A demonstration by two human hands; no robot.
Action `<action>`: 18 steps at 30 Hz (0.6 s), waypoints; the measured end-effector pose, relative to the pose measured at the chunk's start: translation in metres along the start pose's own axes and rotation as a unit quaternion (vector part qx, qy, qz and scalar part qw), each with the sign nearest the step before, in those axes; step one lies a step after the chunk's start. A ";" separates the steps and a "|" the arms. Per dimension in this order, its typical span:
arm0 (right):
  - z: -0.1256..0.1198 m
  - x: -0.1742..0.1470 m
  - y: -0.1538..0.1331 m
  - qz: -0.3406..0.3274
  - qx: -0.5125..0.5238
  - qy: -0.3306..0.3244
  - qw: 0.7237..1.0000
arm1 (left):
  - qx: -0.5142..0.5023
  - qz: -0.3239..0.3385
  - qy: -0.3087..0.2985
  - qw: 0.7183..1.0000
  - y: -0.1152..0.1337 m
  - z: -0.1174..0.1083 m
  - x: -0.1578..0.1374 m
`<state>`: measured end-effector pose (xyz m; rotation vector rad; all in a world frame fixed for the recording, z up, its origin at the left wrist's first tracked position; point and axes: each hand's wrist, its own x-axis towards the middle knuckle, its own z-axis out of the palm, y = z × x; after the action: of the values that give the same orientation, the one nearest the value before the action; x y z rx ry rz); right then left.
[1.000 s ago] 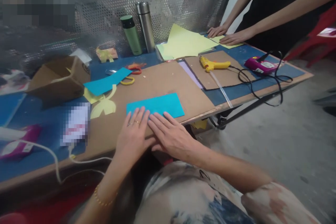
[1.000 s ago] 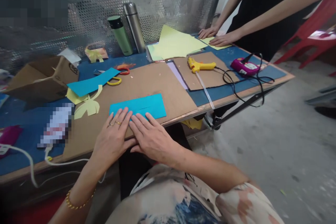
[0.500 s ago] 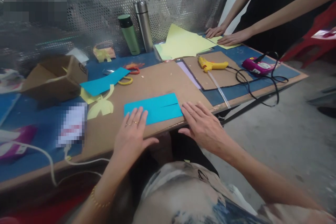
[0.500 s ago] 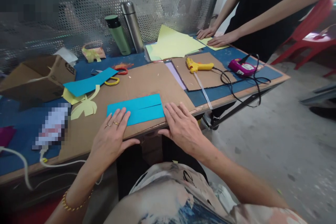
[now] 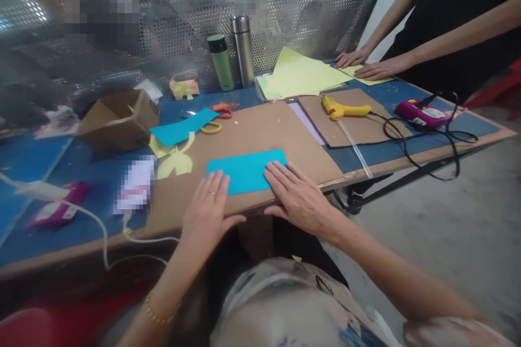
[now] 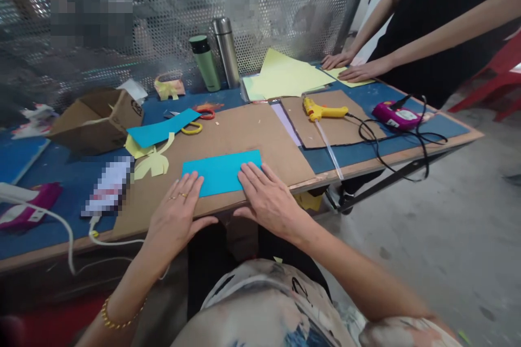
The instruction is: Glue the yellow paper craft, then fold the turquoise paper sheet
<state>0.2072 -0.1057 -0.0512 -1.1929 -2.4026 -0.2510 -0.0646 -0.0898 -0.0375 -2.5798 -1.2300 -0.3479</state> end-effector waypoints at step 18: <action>-0.001 -0.019 0.014 0.030 -0.043 0.009 0.999 | -0.031 0.047 -0.053 0.997 0.039 -0.018 0.052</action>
<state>0.2281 -0.1109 -0.0600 -1.2929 -2.3571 -0.3472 -0.0043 -0.0824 -0.0087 -2.7291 -1.1445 -0.2350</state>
